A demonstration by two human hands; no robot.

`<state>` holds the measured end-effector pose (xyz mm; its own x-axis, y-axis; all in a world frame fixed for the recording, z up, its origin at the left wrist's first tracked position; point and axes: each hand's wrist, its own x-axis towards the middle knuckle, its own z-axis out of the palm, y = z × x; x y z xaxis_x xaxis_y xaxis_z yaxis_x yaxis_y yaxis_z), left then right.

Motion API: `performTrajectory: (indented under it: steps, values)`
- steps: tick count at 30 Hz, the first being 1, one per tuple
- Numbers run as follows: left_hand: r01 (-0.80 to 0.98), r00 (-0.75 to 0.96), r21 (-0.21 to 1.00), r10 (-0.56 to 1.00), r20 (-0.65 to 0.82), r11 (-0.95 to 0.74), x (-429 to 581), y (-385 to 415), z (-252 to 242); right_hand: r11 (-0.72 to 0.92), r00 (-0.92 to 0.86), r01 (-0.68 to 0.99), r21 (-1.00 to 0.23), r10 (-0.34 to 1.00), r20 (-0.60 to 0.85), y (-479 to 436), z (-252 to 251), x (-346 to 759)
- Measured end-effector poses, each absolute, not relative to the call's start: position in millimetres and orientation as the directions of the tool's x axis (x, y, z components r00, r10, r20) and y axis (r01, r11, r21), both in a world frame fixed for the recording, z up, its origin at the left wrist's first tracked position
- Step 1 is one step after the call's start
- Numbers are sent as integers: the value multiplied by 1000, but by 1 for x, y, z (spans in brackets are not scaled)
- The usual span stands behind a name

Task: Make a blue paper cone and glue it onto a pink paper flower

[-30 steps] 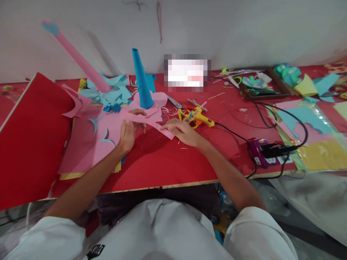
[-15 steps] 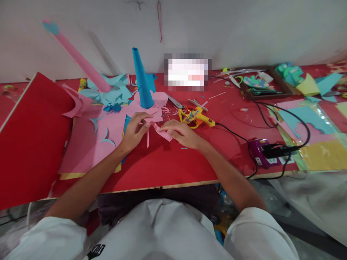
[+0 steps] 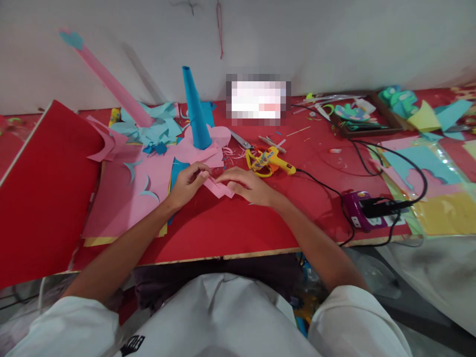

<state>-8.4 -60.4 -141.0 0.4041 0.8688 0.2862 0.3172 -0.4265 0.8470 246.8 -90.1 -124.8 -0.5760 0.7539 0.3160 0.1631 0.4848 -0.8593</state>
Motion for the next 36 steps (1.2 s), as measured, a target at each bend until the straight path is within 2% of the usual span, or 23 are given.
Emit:
performTrajectory:
  steps: [5,12,20,24,29,32,36]
  values:
    - [321,380,842,874,304,-433,-7,-62,-139,375,-545,111,-920,797,259,-97,-123,240]
    - [327,361,843,881,306,-426,-5,-64,-140,397,-448,263,-879,857,253,-102,-128,221]
    - [238,348,868,872,344,-437,2,-65,-144,416,-386,387,-823,884,265,-103,-135,212]
    - [196,361,887,872,332,-419,2,-66,-143,414,-386,394,-821,885,261,-103,-132,212]
    - [141,414,937,878,239,-321,-2,-67,-136,422,-366,362,-831,884,290,-102,-131,215]
    - [152,410,931,878,246,-332,-4,-65,-134,419,-344,343,-841,889,302,-102,-130,216]
    - [129,385,947,895,225,-294,-5,-61,-135,342,-285,261,-902,921,267,-102,-125,219]
